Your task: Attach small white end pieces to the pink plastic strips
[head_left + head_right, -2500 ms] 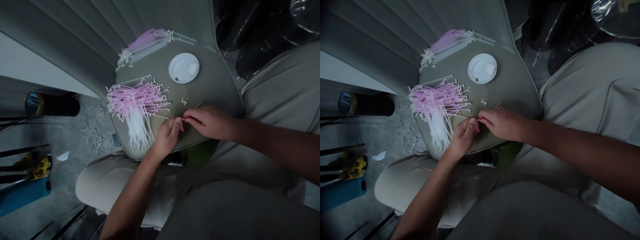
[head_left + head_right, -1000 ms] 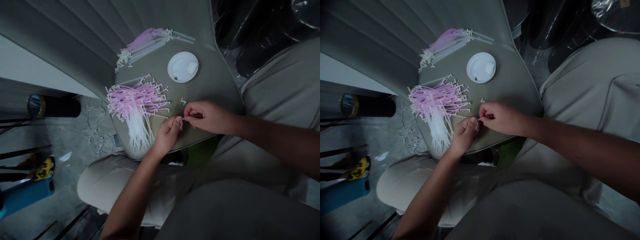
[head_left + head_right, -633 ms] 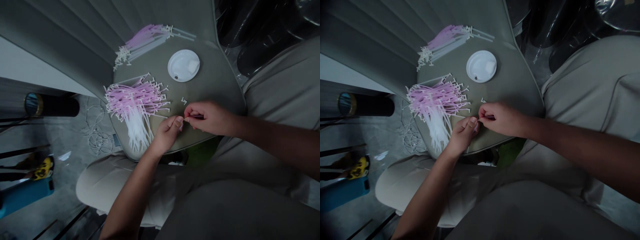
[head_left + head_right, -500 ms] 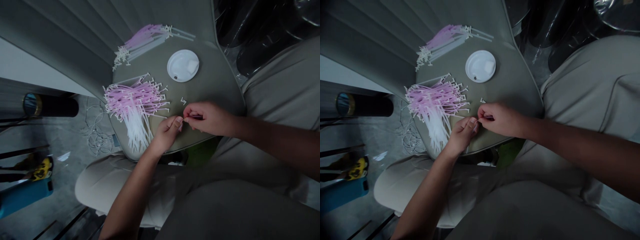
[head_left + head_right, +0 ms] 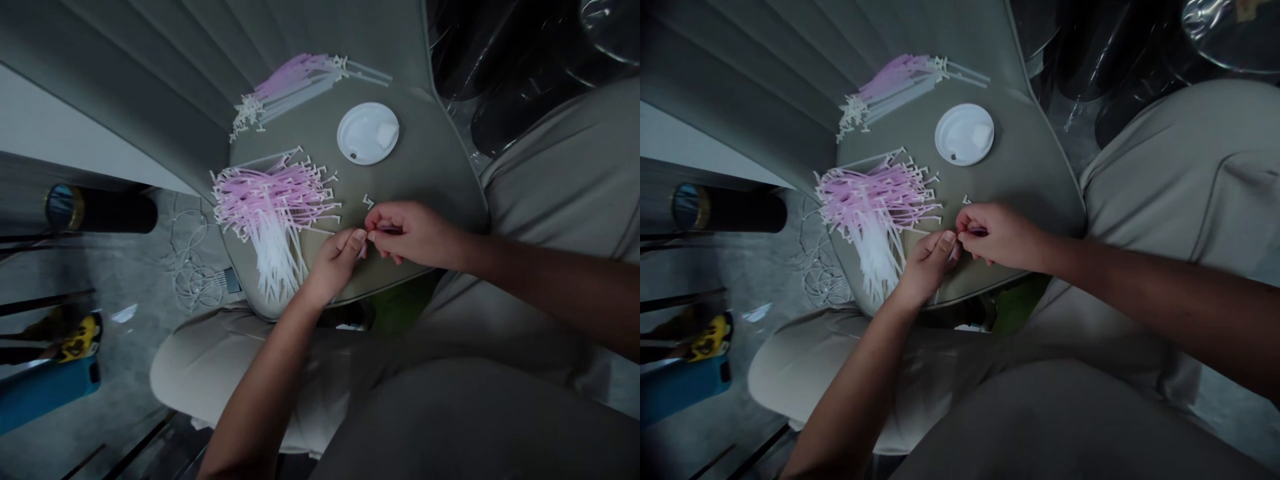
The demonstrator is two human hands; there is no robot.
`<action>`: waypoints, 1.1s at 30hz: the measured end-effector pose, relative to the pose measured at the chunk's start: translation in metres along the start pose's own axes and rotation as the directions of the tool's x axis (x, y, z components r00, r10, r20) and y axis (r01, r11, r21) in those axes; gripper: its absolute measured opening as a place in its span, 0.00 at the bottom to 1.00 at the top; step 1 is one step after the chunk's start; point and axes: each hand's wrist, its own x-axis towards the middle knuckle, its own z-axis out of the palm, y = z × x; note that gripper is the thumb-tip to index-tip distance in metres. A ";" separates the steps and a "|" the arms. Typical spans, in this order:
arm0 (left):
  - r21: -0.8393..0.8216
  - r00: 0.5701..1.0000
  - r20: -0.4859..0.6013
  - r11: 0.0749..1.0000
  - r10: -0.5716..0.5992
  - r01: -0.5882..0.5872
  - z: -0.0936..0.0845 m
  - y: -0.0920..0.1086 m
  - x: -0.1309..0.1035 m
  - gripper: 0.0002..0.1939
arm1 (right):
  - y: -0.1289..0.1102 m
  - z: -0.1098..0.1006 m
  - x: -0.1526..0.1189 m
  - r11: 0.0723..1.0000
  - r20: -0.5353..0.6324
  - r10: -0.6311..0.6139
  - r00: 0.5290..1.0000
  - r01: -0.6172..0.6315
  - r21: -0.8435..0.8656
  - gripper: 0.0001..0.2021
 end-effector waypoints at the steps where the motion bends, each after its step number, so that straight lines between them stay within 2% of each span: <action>1: -0.022 1.000 -0.013 1.000 -0.009 0.009 0.001 0.000 0.000 0.27 | -0.002 0.000 0.001 1.000 -0.007 -0.006 1.000 0.006 0.008 0.04; 4: -0.093 0.996 -0.081 0.995 -0.034 0.027 0.005 -0.001 0.000 0.27 | -0.006 -0.001 0.003 1.000 -0.023 -0.002 1.000 0.002 0.022 0.05; 8: -0.097 0.987 -0.155 0.995 -0.037 0.022 0.008 0.001 -0.003 0.27 | -0.006 -0.003 0.003 1.000 -0.018 0.016 1.000 -0.015 0.017 0.05; 12: -0.104 0.981 -0.191 0.994 -0.031 0.011 0.009 0.004 -0.005 0.27 | -0.004 -0.004 0.002 0.999 -0.023 0.029 0.999 -0.028 0.042 0.04; 16: -0.180 0.978 -0.196 0.983 -0.075 0.039 0.011 0.000 -0.004 0.24 | -0.004 -0.002 0.003 0.998 -0.023 0.048 0.999 -0.047 0.033 0.04; 22: -0.119 0.956 -0.289 0.993 -0.048 0.014 0.016 -0.005 -0.005 0.21 | -0.003 0.003 0.004 0.997 -0.035 0.075 0.997 -0.074 0.021 0.03; 27: -0.081 0.955 -0.296 0.997 -0.015 -0.010 0.018 -0.004 -0.006 0.23 | -0.003 0.002 0.005 1.000 -0.065 0.026 0.998 -0.027 -0.009 0.03; 33: -0.078 0.971 -0.237 0.997 -0.012 -0.006 0.014 -0.003 -0.004 0.24 | 0.000 0.001 0.005 0.998 -0.035 0.066 0.997 -0.066 0.016 0.02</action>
